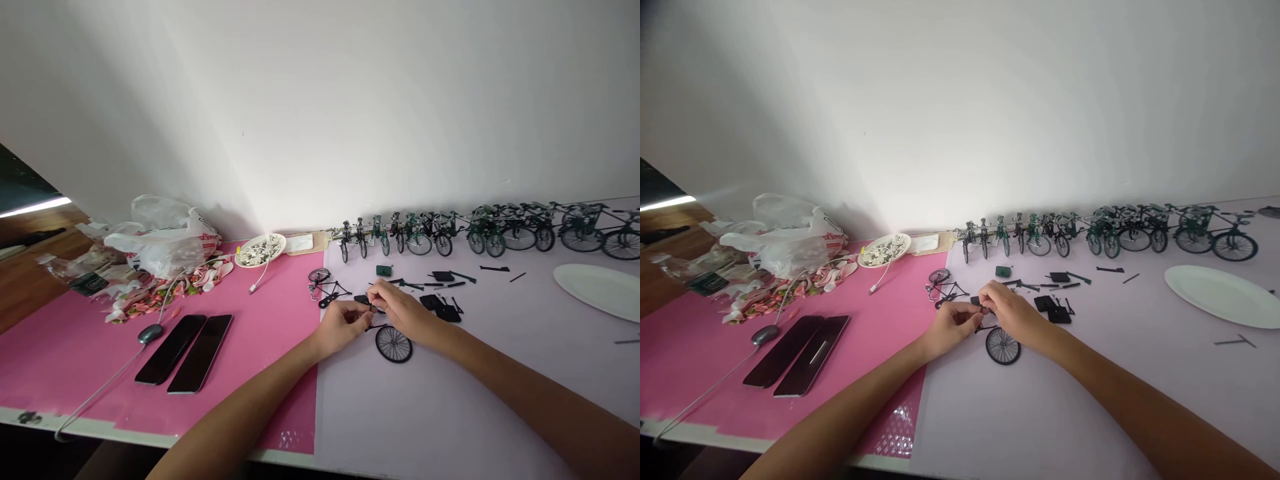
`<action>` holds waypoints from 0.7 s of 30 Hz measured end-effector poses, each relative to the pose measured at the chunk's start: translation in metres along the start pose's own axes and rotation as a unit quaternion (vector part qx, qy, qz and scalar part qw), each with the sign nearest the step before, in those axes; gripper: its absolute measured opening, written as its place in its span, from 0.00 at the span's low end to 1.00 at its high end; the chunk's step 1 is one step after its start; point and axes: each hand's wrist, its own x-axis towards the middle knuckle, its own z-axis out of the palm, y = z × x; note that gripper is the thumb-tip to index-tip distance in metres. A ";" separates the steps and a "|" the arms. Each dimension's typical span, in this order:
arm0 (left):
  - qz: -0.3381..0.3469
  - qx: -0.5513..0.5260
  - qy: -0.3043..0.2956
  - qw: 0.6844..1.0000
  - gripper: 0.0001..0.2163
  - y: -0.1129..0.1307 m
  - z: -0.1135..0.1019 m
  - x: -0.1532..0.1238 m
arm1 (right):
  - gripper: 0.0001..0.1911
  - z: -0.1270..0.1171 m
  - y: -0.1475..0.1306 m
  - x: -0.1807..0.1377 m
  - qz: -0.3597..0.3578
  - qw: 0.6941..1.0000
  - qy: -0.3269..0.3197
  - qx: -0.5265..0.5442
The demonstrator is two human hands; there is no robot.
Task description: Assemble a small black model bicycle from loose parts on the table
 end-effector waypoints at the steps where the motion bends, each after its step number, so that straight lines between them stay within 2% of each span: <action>1: -0.004 -0.002 -0.001 1.000 0.15 0.000 0.000 0.000 | 0.09 0.000 -0.001 0.000 0.002 1.000 -0.003 0.008; 7: -0.013 -0.020 0.002 1.000 0.18 0.002 0.001 -0.001 | 0.09 -0.002 0.000 -0.001 0.009 1.000 -0.010 0.019; 16: -0.025 -0.040 0.008 0.999 0.20 -0.004 0.001 0.001 | 0.12 -0.002 0.002 0.001 0.031 0.993 -0.005 0.118; 21: -0.027 -0.038 0.003 0.999 0.19 -0.003 0.001 0.001 | 0.12 -0.002 0.000 0.000 0.055 0.992 -0.029 0.113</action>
